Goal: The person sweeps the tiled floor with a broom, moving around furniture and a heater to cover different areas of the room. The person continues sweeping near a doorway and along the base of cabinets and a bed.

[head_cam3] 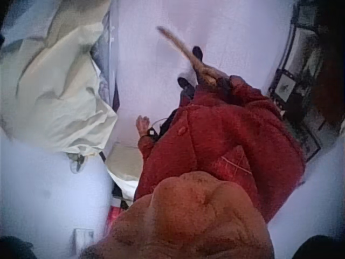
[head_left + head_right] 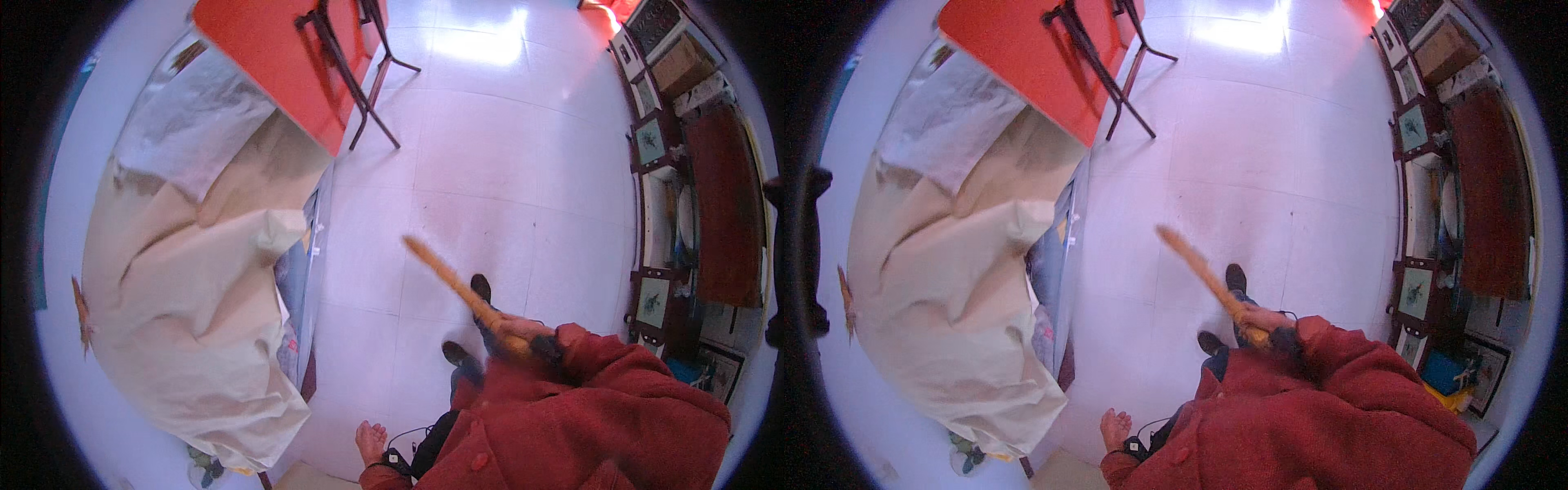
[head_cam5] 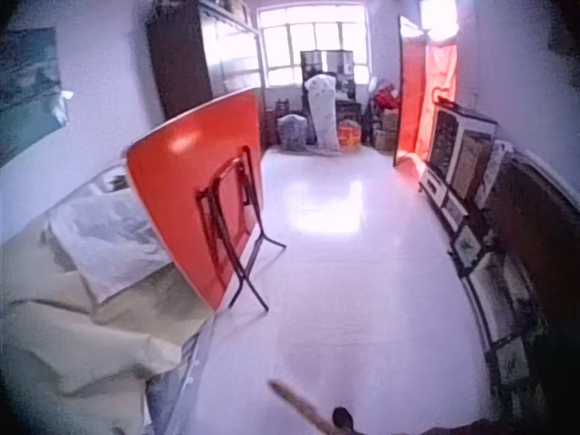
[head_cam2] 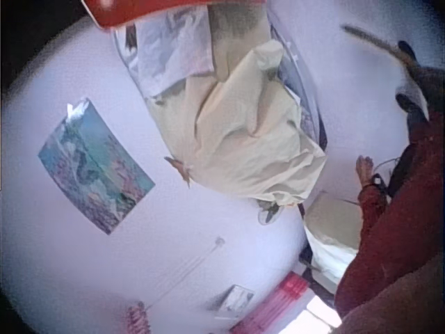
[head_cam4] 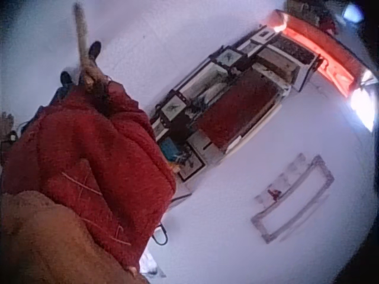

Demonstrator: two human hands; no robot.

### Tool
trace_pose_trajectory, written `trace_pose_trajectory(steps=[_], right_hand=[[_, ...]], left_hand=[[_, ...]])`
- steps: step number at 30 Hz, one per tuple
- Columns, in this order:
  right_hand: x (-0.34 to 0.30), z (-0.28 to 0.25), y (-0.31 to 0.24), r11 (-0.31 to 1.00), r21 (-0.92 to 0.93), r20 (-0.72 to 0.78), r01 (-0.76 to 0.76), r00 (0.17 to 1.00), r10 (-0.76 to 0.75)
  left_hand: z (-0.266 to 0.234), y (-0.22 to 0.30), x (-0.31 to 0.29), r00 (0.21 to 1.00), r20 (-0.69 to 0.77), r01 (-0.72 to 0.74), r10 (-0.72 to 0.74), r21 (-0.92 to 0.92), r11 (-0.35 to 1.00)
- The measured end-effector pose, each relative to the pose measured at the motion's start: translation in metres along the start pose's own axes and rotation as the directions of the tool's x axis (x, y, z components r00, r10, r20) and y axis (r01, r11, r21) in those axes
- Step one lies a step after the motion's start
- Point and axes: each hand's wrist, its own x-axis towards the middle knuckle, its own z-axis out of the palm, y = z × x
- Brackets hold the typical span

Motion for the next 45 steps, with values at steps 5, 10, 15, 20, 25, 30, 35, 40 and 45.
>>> trace_pose_trajectory(steps=[5, 10, 15, 20, 25, 30, 35, 40, 45], right_hand=[[0.043, -0.023, -0.005, 0.910, -0.413, 0.058, -0.009, 0.998, 0.036], [0.035, -0.093, -0.048, 0.939, -0.336, -0.042, -0.070, 0.997, 0.059], [0.004, -0.148, -0.138, 0.996, -0.063, -0.336, 0.057, 0.939, -0.075], [0.032, -0.128, -0.205, 0.957, -0.041, -0.369, 0.287, 0.886, -0.281], [0.055, -0.077, -0.216, 0.909, 0.010, -0.335, 0.417, 0.858, -0.390], [0.075, -0.004, -0.188, 0.968, 0.081, -0.078, 0.236, 0.970, -0.230], [0.142, 0.068, -0.160, 0.999, 0.051, 0.047, -0.013, 0.999, 0.011], [0.190, 0.072, -0.145, 0.983, -0.178, 0.010, 0.032, 0.999, -0.031], [0.158, 0.005, -0.176, 0.996, -0.040, -0.164, 0.085, 0.982, -0.090]], left_hand=[[0.075, 0.057, -0.027, 0.990, 0.086, -0.116, 0.111, 0.045, 0.992], [0.122, 0.096, -0.045, 0.983, 0.117, -0.159, 0.144, 0.128, 0.979], [0.149, 0.123, -0.032, 0.986, 0.121, -0.132, 0.116, 0.136, 0.982], [0.166, 0.151, -0.008, 0.966, 0.224, -0.154, 0.126, 0.114, 0.981], [0.186, 0.193, 0.027, 0.966, 0.241, -0.140, 0.095, 0.180, 0.973], [0.193, 0.248, 0.058, 0.968, 0.237, -0.129, 0.079, 0.202, 0.971], [0.189, 0.287, 0.076, 0.958, 0.276, -0.131, 0.073, 0.199, 0.971], [0.187, 0.299, 0.089, 0.978, 0.202, -0.102, 0.048, 0.269, 0.958], [0.189, 0.309, 0.099, 0.979, 0.201, -0.078, 0.025, 0.257, 0.963]])
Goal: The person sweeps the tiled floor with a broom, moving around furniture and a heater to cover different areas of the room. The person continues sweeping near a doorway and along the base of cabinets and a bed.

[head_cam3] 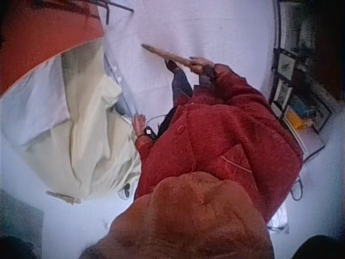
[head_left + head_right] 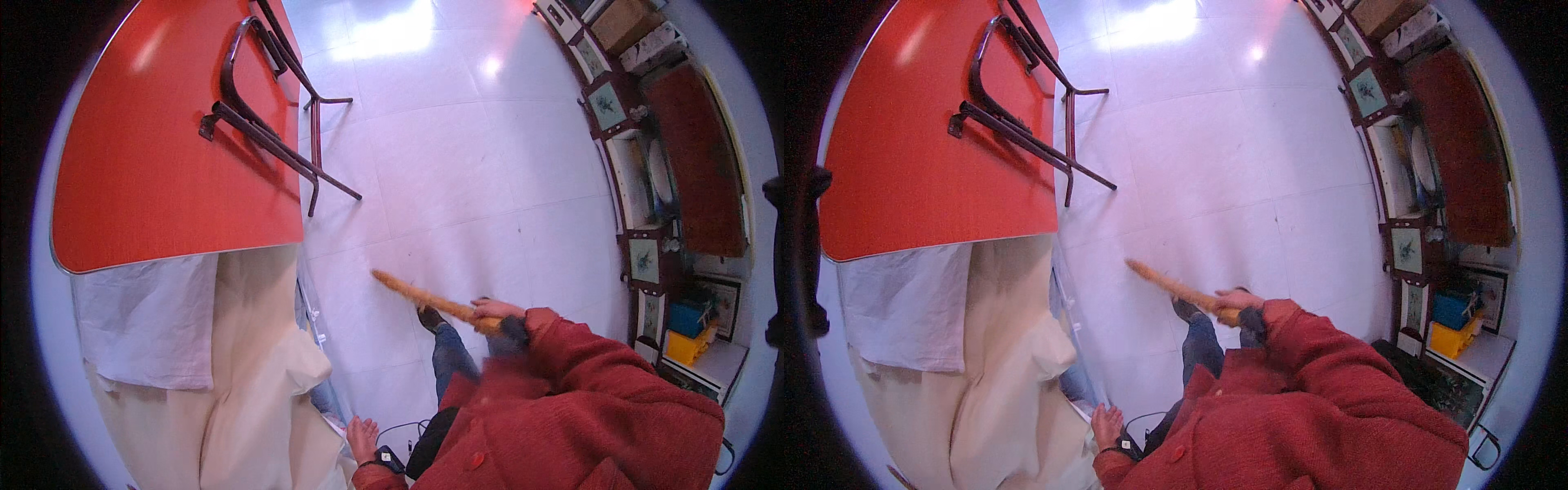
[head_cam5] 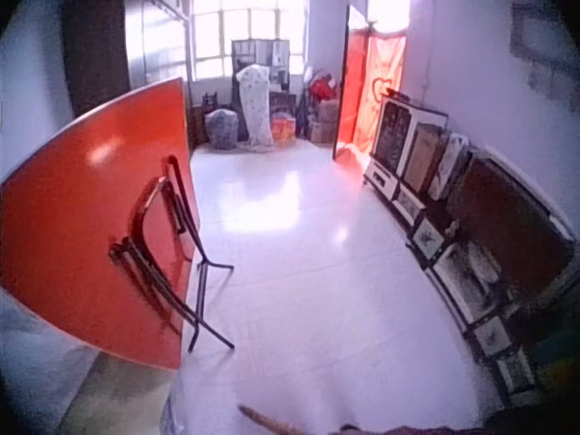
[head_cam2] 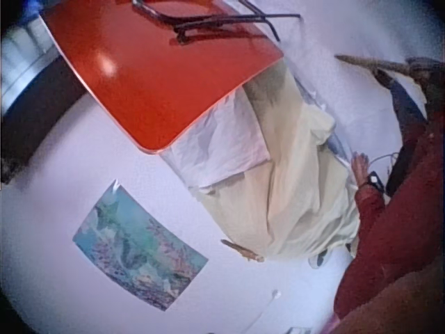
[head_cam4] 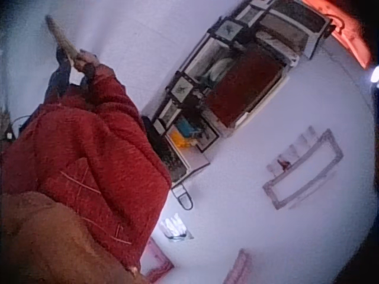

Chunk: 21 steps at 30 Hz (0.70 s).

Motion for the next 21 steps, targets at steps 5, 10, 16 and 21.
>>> trace_pose_trajectory(steps=[5, 10, 16, 21], right_hand=[[-0.019, -0.019, -0.083, 0.985, 0.154, -0.219, 0.083, 0.975, -0.048], [0.006, 0.031, -0.114, 0.967, 0.025, -0.330, 0.252, 0.916, -0.230], [0.021, 0.066, -0.100, 0.962, 0.236, -0.247, 0.138, 0.966, -0.078], [0.048, 0.099, -0.105, 0.986, 0.157, 0.195, -0.053, 0.981, 0.021]], left_hand=[[0.000, 0.010, 0.009, 0.999, 0.035, 0.005, -0.004, -0.030, 1.000], [-0.004, 0.008, 0.020, 0.993, 0.115, -0.007, 0.011, -0.037, 0.999], [-0.005, 0.000, 0.032, 0.995, 0.080, 0.069, -0.061, -0.102, 0.992], [0.014, -0.009, 0.010, 0.998, 0.038, -0.048, 0.051, -0.094, 0.994]])
